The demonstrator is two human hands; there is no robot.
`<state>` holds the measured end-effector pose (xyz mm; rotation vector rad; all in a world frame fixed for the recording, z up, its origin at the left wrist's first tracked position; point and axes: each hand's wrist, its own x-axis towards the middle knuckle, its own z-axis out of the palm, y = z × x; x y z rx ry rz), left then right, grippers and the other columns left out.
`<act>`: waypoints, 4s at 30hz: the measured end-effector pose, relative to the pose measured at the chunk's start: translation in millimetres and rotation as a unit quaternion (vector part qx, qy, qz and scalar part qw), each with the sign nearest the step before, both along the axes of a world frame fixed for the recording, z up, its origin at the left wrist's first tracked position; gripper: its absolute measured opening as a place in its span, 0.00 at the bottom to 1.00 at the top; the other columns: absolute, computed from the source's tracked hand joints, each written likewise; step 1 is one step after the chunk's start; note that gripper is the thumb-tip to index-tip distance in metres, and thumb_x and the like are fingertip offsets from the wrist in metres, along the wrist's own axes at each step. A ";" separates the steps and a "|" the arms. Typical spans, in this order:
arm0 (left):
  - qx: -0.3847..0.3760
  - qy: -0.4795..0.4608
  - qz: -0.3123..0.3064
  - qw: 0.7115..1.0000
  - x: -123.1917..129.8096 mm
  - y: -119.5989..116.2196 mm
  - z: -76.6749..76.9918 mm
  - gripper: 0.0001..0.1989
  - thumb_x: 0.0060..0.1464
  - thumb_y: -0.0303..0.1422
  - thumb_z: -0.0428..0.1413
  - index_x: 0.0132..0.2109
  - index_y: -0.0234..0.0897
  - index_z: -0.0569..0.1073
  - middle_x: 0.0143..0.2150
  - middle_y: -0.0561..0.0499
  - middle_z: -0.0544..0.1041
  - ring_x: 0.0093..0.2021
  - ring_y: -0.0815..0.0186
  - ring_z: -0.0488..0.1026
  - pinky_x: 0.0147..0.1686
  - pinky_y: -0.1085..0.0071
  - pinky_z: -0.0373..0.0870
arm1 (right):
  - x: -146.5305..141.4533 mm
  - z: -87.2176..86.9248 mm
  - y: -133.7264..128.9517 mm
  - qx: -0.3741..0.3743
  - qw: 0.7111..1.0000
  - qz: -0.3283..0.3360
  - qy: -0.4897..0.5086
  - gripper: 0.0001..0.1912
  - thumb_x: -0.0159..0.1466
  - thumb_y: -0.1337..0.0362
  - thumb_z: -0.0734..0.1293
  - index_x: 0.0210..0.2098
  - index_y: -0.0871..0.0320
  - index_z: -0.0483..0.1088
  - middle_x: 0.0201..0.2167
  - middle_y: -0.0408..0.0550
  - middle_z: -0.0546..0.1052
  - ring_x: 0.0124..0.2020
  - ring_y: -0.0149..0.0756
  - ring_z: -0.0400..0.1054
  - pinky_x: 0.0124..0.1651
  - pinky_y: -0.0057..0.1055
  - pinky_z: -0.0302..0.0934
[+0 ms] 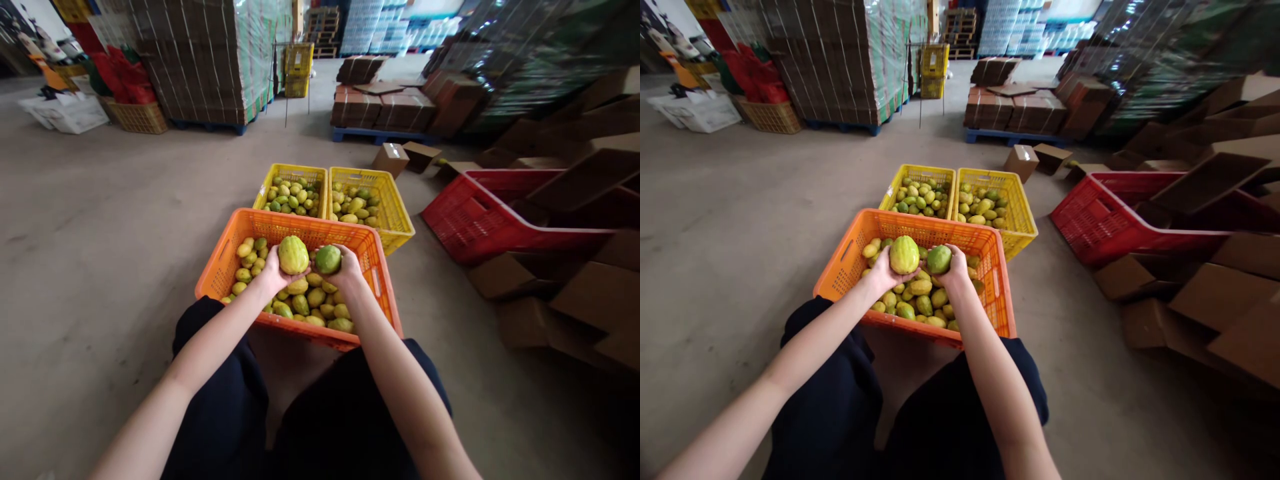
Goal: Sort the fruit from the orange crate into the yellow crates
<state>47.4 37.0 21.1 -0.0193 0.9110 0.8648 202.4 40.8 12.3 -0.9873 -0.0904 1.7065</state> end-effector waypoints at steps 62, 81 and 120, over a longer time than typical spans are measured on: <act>-0.017 -0.134 0.134 0.982 -12.9 50.5 -13.5 0.19 0.62 0.33 0.42 0.54 0.37 0.71 0.36 0.44 0.77 0.35 0.58 0.78 0.29 0.63 0.79 | 1.5 13.6 12.4 -0.064 0.998 0.021 -0.010 0.07 0.63 0.63 0.60 0.33 0.58 0.68 0.22 0.49 0.73 0.26 0.39 0.69 0.27 0.31 0.67; 0.178 -0.174 0.059 0.967 4.2 20.1 12.8 0.19 0.64 0.40 0.44 0.54 0.41 0.74 0.49 0.46 0.79 0.48 0.55 0.77 0.45 0.55 0.76 | -15.2 13.4 2.3 0.248 0.916 -0.067 -0.309 0.14 0.55 0.62 0.72 0.41 0.51 0.75 0.36 0.39 0.76 0.37 0.32 0.69 0.43 0.27 0.65; 0.205 -0.159 0.150 0.954 -0.1 47.8 -14.1 0.19 0.63 0.44 0.46 0.41 0.35 0.75 0.36 0.44 0.79 0.42 0.59 0.78 0.43 0.66 0.76 | -23.6 -6.0 -18.0 0.625 0.422 0.012 -0.656 0.38 0.59 0.53 0.71 0.64 0.58 0.56 0.51 0.62 0.75 0.51 0.52 0.72 0.50 0.48 0.69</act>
